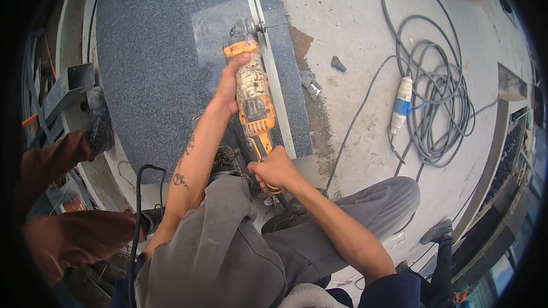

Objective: The person uses an angle grinder to cut a large gray tile placed on a wooden support. The cut progresses steadily along a straight line, and the person maintains control of the tool throughout the operation.

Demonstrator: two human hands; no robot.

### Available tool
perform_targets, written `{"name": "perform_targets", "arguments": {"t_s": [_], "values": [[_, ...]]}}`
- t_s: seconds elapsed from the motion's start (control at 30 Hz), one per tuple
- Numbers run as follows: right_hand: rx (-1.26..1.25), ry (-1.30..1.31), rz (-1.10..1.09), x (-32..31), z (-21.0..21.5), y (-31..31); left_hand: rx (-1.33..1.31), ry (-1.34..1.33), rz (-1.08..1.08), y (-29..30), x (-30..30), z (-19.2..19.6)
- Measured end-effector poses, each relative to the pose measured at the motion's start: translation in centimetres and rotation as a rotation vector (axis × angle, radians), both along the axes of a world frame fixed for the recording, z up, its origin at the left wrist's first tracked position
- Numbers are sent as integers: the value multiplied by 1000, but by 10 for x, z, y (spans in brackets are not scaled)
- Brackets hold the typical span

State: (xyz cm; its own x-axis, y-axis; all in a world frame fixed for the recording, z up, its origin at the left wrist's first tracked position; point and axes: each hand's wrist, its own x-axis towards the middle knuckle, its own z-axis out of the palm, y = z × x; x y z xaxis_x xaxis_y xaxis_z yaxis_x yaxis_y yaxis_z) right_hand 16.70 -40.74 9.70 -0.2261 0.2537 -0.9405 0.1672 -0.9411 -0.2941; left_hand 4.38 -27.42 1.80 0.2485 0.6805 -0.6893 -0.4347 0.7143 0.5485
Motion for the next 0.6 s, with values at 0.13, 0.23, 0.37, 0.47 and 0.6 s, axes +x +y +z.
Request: {"name": "perform_targets", "arguments": {"t_s": [0.13,0.23,0.37,0.47,0.6], "values": [[3,-5,10,0,0,-4,-20,-28,-10,-4,0,-1],[-4,-3,-1,1,0,-6,-23,-34,-16,-6,0,-1],[-25,-1,-11,2,-1,-10,-17,-13,-19,-9,1,1],[-18,7,-12,3,-2,-13,-41,-16,-22,-11,1,1],[-3,12,-9,3,-1,-17,-43,-19,-22,-15,1,1]]}}
